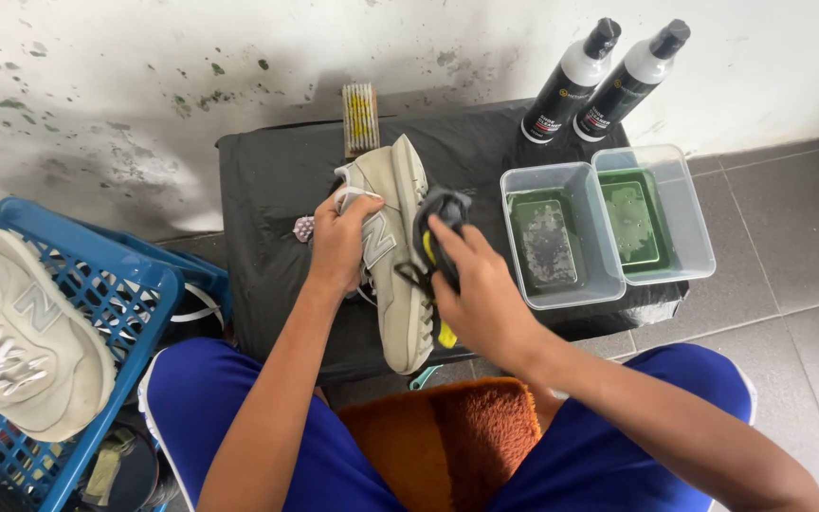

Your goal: The person wipes a white sneaker with a yellow cloth, focusing on the sole, sides, and upper. They rotate the shoe to clean different areas and use a brush to scrub the laces and upper surface.

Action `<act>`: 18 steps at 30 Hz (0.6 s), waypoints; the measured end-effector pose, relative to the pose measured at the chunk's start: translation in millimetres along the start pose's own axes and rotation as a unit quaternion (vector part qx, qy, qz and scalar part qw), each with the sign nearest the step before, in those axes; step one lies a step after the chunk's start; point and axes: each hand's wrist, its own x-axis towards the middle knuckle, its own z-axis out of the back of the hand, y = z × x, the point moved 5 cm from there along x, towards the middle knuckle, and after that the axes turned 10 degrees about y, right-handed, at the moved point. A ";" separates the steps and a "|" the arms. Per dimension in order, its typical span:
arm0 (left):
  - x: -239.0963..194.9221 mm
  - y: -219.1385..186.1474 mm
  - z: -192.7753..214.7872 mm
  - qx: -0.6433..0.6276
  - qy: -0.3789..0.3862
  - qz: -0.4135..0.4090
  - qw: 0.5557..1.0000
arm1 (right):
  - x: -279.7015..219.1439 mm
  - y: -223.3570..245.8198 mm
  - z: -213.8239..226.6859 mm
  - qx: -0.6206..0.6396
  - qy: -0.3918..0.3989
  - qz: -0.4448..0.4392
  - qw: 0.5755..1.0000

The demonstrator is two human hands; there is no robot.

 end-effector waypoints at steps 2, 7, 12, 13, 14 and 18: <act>-2.0 -2.0 -2.3 0.000 -0.003 0.002 1.000 | -14.3 11.0 0.0 0.001 0.013 -0.002 1.000; -4.2 -4.2 -5.8 -0.010 0.001 -0.005 1.000 | -51.7 26.8 -5.5 0.035 0.058 -0.033 0.997; 0.0 -3.9 -6.3 -0.035 0.021 0.017 0.999 | -53.0 28.9 4.2 0.086 0.133 -0.033 0.987; 1.5 -2.2 -3.1 -0.035 0.020 0.018 0.999 | -39.4 26.5 16.0 0.087 0.133 -0.033 0.987; 2.6 0.1 -0.4 -0.010 0.027 0.025 0.999 | -27.1 15.1 26.1 0.123 0.141 -0.122 0.975; 7.5 5.0 2.1 0.010 0.031 0.040 0.999 | 15.5 -42.6 49.3 0.160 -0.002 -0.139 0.977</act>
